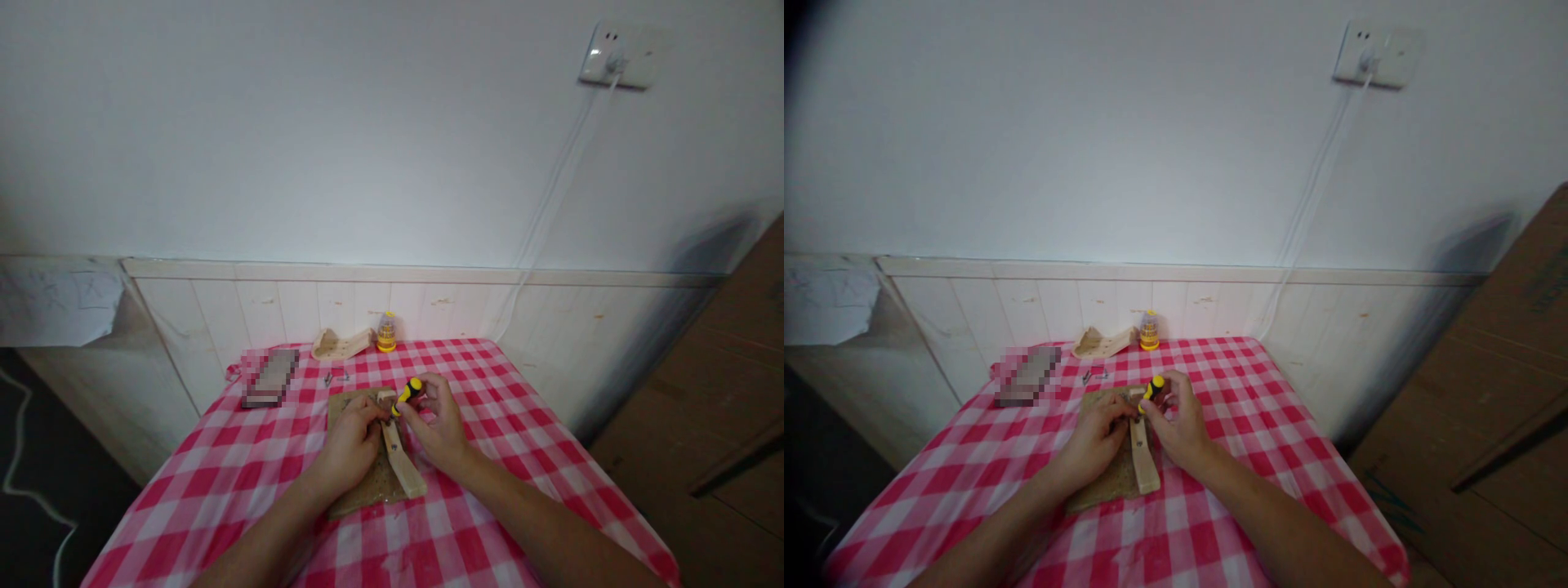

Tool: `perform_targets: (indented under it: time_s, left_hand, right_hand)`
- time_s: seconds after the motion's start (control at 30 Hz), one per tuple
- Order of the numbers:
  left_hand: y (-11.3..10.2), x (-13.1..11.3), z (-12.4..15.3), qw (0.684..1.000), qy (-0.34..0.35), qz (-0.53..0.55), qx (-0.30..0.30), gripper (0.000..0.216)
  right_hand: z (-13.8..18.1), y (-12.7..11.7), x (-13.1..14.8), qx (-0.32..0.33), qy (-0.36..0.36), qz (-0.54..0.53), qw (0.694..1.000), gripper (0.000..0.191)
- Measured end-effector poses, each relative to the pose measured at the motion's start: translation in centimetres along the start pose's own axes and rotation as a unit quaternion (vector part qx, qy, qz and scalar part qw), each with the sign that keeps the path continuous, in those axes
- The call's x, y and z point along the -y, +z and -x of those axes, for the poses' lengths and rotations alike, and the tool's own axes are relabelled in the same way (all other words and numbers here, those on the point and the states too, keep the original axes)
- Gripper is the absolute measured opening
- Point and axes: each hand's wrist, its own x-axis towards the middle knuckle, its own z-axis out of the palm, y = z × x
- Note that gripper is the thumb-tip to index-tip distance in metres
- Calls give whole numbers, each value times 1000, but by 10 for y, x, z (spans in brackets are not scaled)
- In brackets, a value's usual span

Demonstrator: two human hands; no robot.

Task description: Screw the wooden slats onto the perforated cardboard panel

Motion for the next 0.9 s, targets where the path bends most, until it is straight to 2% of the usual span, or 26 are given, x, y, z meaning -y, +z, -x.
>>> perform_targets:
  time_s: [0.2,0.37,0.67,0.9]
  left_hand:
    - [0,-2,0,1000,2,-6,-5,34]
    - [-1,-4,0,1000,-4,-6,-3,34]
    - [-3,-7,2,999,-1,14,38,26]
    - [-3,-7,3,999,9,33,32,26]
  right_hand:
    - [4,-5,0,-8,-13,14,1000,44]
    - [7,-11,-1,4,-26,34,999,43]
    - [11,-10,2,22,-44,20,999,42]
    - [9,-10,11,69,-33,-17,997,43]
